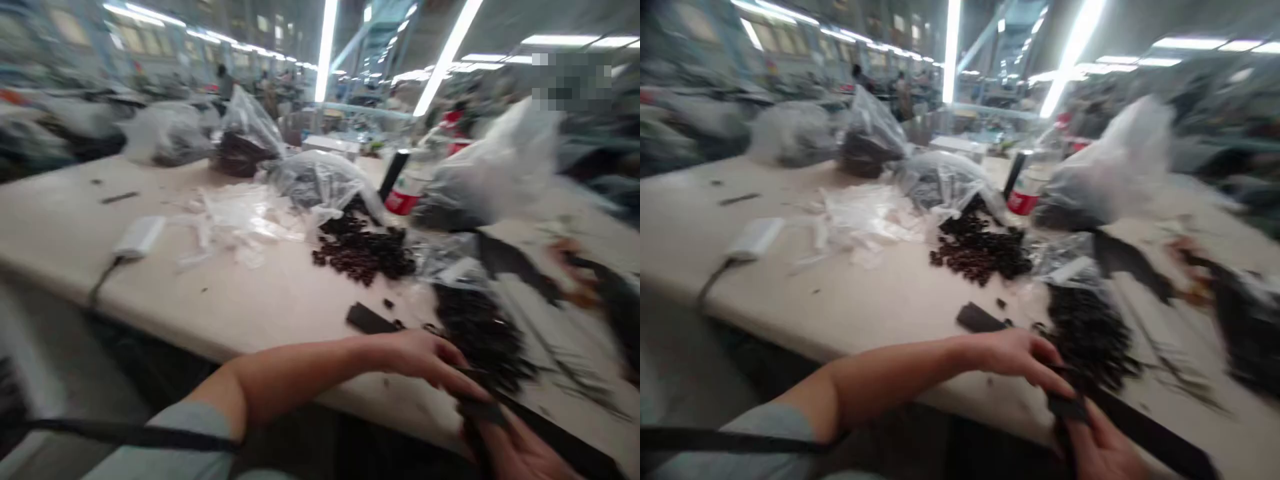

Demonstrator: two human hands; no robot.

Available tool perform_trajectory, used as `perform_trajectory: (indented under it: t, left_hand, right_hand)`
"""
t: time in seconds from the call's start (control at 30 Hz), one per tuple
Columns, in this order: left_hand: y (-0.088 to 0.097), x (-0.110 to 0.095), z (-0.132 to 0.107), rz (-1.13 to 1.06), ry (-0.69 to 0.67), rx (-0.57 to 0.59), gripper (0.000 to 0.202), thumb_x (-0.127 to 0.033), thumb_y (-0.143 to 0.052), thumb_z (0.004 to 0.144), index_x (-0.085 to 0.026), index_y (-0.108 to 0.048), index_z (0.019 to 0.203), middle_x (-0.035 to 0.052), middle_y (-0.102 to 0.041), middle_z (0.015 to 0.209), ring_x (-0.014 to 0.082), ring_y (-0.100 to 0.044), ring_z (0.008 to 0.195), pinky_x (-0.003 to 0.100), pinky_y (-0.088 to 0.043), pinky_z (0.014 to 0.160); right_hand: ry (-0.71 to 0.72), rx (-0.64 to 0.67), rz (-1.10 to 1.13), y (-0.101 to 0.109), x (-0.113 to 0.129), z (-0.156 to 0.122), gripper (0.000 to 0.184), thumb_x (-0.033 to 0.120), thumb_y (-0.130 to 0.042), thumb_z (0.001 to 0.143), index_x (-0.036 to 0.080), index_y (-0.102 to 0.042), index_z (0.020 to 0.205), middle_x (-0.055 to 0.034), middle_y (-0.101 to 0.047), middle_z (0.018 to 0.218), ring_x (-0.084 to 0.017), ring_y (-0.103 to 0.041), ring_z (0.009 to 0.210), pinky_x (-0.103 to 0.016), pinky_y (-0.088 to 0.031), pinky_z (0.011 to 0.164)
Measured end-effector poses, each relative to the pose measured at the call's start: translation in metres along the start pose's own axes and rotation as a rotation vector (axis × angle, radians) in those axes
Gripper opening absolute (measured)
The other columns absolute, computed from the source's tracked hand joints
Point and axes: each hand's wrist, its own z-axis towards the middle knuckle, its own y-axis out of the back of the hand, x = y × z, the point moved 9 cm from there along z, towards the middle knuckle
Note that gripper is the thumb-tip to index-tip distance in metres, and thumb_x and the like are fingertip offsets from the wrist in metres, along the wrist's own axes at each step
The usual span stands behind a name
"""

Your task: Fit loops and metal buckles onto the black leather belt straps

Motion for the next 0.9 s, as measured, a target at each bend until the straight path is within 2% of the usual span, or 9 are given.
perform_trajectory:
  t: [0.07, 0.17, 0.3, 0.4, 0.47, 0.6, 0.77, 0.83, 0.9]
  left_hand:
    - [-0.008, -0.004, -0.004, -0.027, -0.039, -0.055, 0.018, -0.034, -0.074, 0.067, -0.018, -0.065, 0.068, -0.0013, -0.06, 0.062, 0.0122, -0.05, 0.059, 0.027, -0.04, 0.06]
    - [-0.001, -0.006, -0.001, 0.031, -0.089, -0.131, 0.018, -0.032, -0.073, 0.068, -0.017, -0.065, 0.062, 0.0002, -0.059, 0.059, 0.0125, -0.047, 0.057, 0.027, -0.038, 0.058]
    - [0.014, -0.012, -0.005, -0.075, -0.106, -0.208, 0.027, -0.039, -0.078, 0.063, -0.017, -0.063, 0.061, -0.002, -0.058, 0.058, 0.0118, -0.048, 0.057, 0.024, -0.04, 0.059]
    - [0.026, -0.02, -0.015, -0.08, -0.111, -0.253, 0.031, -0.041, -0.082, 0.059, -0.016, -0.064, 0.064, -0.0024, -0.06, 0.06, 0.0106, -0.05, 0.057, 0.023, -0.041, 0.059]
    - [0.025, -0.021, -0.02, -0.038, -0.095, -0.207, 0.032, -0.041, -0.083, 0.06, -0.016, -0.066, 0.068, -0.0009, -0.064, 0.064, 0.0111, -0.053, 0.059, 0.023, -0.041, 0.059]
    - [-0.003, -0.018, -0.027, 0.197, -0.036, 0.07, 0.025, -0.039, -0.072, 0.076, -0.015, -0.072, 0.083, 0.0023, -0.07, 0.071, 0.0124, -0.057, 0.061, 0.023, -0.043, 0.059]
    - [-0.043, -0.04, -0.041, 0.7, -0.271, 0.215, 0.019, -0.018, -0.061, 0.082, -0.017, -0.076, 0.093, 0.0026, -0.074, 0.08, 0.013, -0.063, 0.069, 0.021, -0.045, 0.066]
    - [-0.048, -0.051, -0.044, 0.784, -0.374, 0.164, 0.016, -0.016, -0.061, 0.081, -0.016, -0.076, 0.086, 0.0027, -0.072, 0.074, 0.0121, -0.061, 0.065, 0.021, -0.042, 0.063]
    - [-0.041, -0.059, -0.042, 0.756, -0.41, 0.04, 0.014, -0.019, -0.062, 0.081, -0.016, -0.075, 0.078, 0.002, -0.067, 0.068, 0.0117, -0.058, 0.062, 0.021, -0.04, 0.059]
  right_hand:
    - [0.054, -0.074, 0.052, -0.01, 0.027, -0.026, 0.06, 0.075, -0.059, 0.076, 0.017, -0.068, 0.086, -0.0025, -0.061, 0.066, -0.017, -0.054, 0.061, -0.025, -0.044, 0.053]
    - [0.09, -0.033, 0.184, -0.028, 0.042, -0.026, 0.053, 0.069, -0.054, 0.085, 0.017, -0.062, 0.081, 0.001, -0.054, 0.061, -0.013, -0.048, 0.052, -0.023, -0.039, 0.045]
    - [0.128, 0.112, 0.323, -0.03, 0.034, -0.033, 0.047, 0.061, -0.06, 0.087, 0.015, -0.062, 0.095, -0.0004, -0.063, 0.069, -0.011, -0.054, 0.054, -0.022, -0.042, 0.051]
    - [0.08, 0.141, 0.328, -0.018, 0.013, -0.047, 0.048, 0.061, -0.064, 0.084, 0.014, -0.061, 0.091, 0.0009, -0.061, 0.064, -0.01, -0.053, 0.051, -0.021, -0.042, 0.051]
    - [0.028, 0.144, 0.278, -0.004, 0.001, -0.056, 0.048, 0.062, -0.063, 0.083, 0.015, -0.059, 0.082, 0.0028, -0.056, 0.059, -0.01, -0.05, 0.048, -0.02, -0.039, 0.048]
    - [0.035, 0.18, 0.011, 0.036, 0.011, -0.072, 0.04, 0.054, -0.063, 0.086, 0.016, -0.057, 0.074, 0.0042, -0.052, 0.058, -0.009, -0.047, 0.051, -0.02, -0.035, 0.049]
    - [0.219, 0.228, -0.569, 0.086, 0.074, -0.078, 0.032, 0.04, -0.063, 0.089, 0.018, -0.061, 0.067, 0.0036, -0.056, 0.059, -0.01, -0.051, 0.056, -0.02, -0.033, 0.051]
    - [0.419, 0.154, -0.797, 0.095, 0.117, -0.078, 0.03, 0.037, -0.065, 0.088, 0.02, -0.062, 0.064, 0.0036, -0.057, 0.056, -0.011, -0.051, 0.052, -0.022, -0.032, 0.05]
    - [0.663, -0.043, -0.963, 0.102, 0.166, -0.079, 0.029, 0.037, -0.063, 0.09, 0.022, -0.064, 0.065, 0.002, -0.059, 0.059, -0.012, -0.052, 0.052, -0.024, -0.034, 0.051]
